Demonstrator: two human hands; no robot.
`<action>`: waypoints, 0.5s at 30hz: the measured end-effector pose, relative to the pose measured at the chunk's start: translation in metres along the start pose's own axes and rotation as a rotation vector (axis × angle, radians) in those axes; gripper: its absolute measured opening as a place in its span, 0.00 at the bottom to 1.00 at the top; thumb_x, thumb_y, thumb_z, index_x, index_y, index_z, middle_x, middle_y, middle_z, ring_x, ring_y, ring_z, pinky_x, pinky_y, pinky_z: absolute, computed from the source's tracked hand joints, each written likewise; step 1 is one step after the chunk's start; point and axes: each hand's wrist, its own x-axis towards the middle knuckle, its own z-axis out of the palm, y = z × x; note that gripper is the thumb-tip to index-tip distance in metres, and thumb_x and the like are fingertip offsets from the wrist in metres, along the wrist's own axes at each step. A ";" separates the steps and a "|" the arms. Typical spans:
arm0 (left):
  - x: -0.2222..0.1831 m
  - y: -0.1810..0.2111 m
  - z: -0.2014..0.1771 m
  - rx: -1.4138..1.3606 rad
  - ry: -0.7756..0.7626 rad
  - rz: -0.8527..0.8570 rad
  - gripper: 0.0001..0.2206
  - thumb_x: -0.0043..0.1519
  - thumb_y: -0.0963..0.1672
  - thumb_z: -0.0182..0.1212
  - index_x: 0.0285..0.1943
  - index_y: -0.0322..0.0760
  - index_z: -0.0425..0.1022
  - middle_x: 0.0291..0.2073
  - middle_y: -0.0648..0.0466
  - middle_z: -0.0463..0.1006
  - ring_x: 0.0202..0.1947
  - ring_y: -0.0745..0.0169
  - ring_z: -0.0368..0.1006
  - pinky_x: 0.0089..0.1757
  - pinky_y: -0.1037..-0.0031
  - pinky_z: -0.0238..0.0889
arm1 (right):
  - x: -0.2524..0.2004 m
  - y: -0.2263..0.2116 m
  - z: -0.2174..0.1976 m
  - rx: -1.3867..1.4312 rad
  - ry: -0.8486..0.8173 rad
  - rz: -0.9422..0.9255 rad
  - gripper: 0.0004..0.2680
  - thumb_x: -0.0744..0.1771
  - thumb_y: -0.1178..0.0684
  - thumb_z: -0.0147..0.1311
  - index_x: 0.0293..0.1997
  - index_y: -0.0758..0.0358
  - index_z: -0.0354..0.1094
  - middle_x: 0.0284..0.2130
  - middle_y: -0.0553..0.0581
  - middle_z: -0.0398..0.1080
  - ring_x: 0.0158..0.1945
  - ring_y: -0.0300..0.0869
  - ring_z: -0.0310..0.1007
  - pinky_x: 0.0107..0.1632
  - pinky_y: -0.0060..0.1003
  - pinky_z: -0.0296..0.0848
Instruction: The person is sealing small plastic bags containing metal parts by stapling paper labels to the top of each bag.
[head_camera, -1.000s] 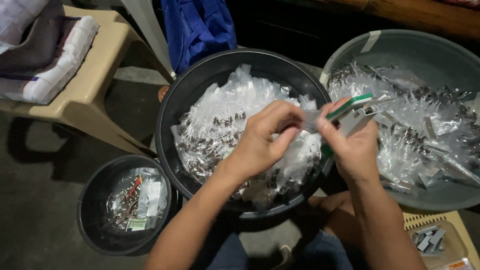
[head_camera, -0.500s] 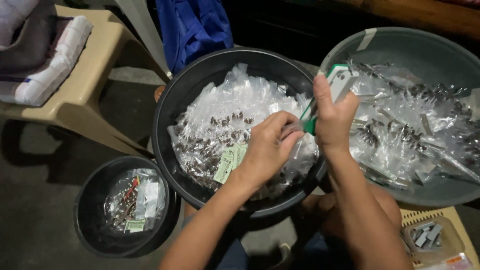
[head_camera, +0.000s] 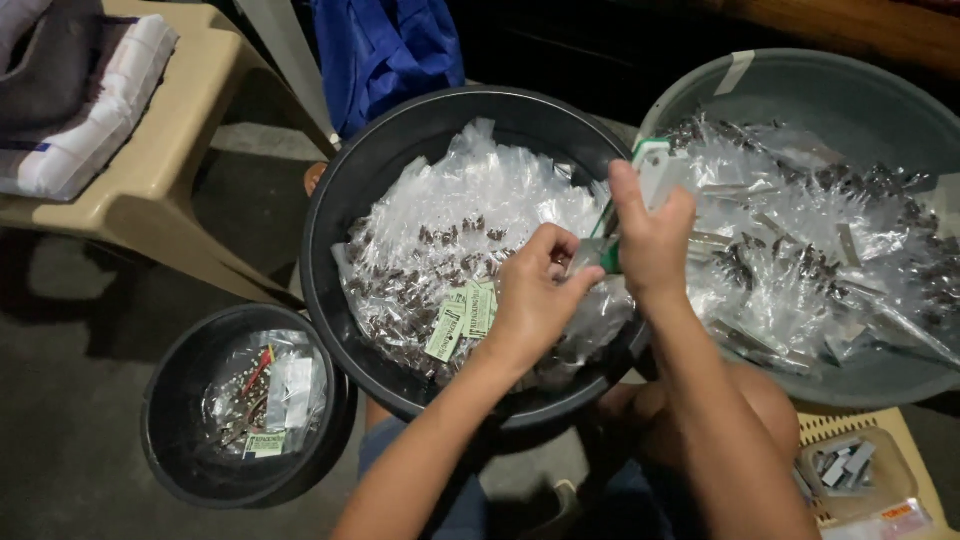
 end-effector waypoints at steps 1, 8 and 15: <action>0.001 -0.003 0.002 0.022 0.004 0.003 0.15 0.50 0.38 0.75 0.43 0.30 0.75 0.30 0.42 0.77 0.27 0.55 0.76 0.30 0.65 0.71 | 0.002 0.008 0.001 -0.016 0.006 -0.013 0.13 0.69 0.45 0.65 0.27 0.55 0.67 0.21 0.46 0.66 0.25 0.31 0.61 0.33 0.27 0.64; 0.000 -0.037 -0.007 -0.200 0.004 -0.158 0.11 0.57 0.40 0.72 0.43 0.33 0.74 0.31 0.49 0.77 0.27 0.62 0.79 0.31 0.75 0.74 | 0.000 0.028 -0.003 0.039 0.028 0.048 0.13 0.69 0.43 0.64 0.27 0.55 0.68 0.22 0.45 0.66 0.26 0.31 0.59 0.35 0.27 0.64; 0.000 -0.047 0.001 0.015 0.060 -0.090 0.12 0.52 0.38 0.75 0.38 0.32 0.72 0.25 0.48 0.77 0.22 0.63 0.78 0.25 0.77 0.70 | -0.009 0.026 0.003 -0.058 -0.023 0.018 0.13 0.69 0.42 0.63 0.31 0.57 0.68 0.25 0.49 0.66 0.30 0.35 0.61 0.40 0.32 0.66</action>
